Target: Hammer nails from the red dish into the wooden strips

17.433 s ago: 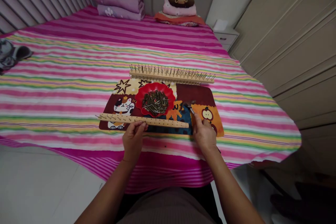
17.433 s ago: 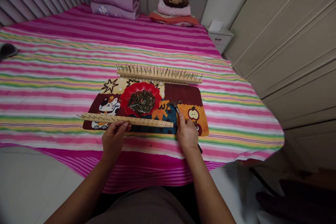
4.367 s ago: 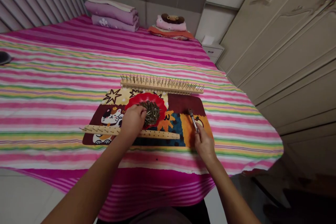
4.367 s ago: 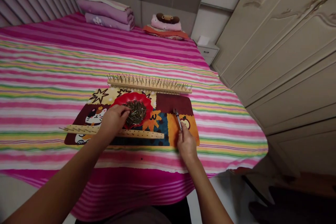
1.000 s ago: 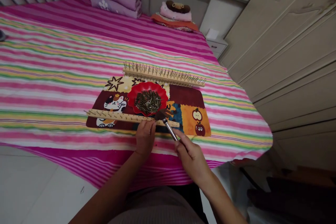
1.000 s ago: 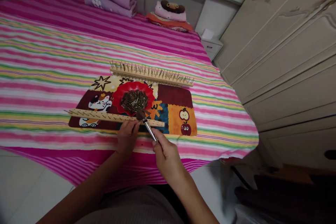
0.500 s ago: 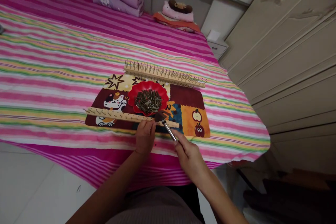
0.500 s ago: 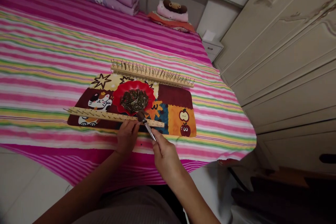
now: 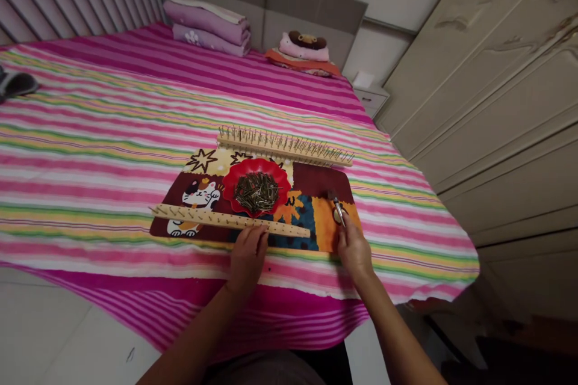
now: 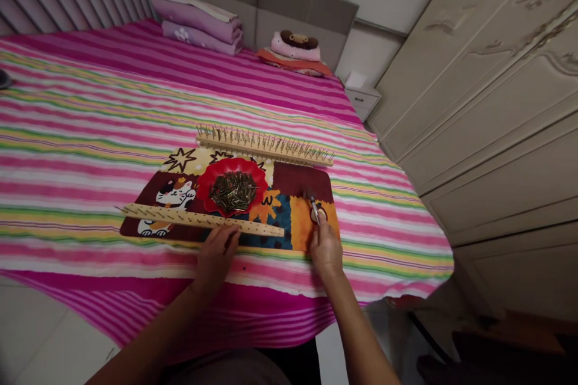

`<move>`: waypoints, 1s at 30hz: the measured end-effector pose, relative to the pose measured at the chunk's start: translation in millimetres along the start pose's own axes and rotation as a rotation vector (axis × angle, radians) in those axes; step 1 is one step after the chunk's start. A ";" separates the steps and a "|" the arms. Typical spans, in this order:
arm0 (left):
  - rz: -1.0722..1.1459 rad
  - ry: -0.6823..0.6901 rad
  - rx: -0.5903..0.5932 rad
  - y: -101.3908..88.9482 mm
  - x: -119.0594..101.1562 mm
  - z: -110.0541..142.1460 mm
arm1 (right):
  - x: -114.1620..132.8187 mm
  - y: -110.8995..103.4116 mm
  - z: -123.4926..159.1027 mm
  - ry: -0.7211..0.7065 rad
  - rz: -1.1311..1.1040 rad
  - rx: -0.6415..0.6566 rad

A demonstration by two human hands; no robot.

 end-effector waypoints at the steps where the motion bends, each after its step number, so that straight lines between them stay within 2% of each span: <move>1: 0.007 0.014 -0.003 -6.0 -1.9 -0.8 | -3.8 2.5 0.8 0.007 0.013 0.009; 4: 0.007 0.033 0.008 -25.7 -1.6 -15.6 | -5.9 5.3 3.3 0.011 -0.011 0.024; 7: -0.126 -0.026 0.056 -34.5 13.4 -53.0 | -4.6 2.3 2.9 0.008 -0.068 -0.002; 9: -0.270 -0.058 0.178 -22.6 25.7 -83.2 | -4.1 0.6 2.4 0.000 -0.084 -0.022; 11: -0.411 -0.058 0.371 1.8 35.4 -107.1 | -3.7 0.4 2.5 -0.010 -0.083 -0.031; 14: -0.566 -0.057 0.635 37.1 44.6 -122.8 | -4.2 0.8 3.4 -0.016 -0.085 -0.043; 16: -0.638 -0.067 0.711 49.4 46.9 -126.1 | -5.4 0.8 3.8 -0.010 -0.093 -0.053; 19: -0.692 -0.055 0.711 57.5 44.9 -129.4 | -7.2 1.7 3.8 0.001 -0.102 -0.055; 25: -0.655 -0.034 0.661 71.0 42.3 -137.3 | -8.6 3.1 3.4 0.008 -0.089 -0.053; 28: -0.633 -0.078 0.664 69.6 50.8 -142.5 | -7.4 3.2 3.1 -0.005 -0.090 -0.054; 30: -0.524 -0.158 0.667 62.5 60.7 -145.8 | -6.2 2.8 2.7 -0.010 -0.093 -0.056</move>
Point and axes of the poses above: each hand's wrist, its own z-axis away from the middle knuckle, its own y-axis out of the palm, x = y × z, the point moved 9 cm from there along -z, towards the middle knuckle, and after that the axes turned 11 degrees about -z, right-handed, at the moved point
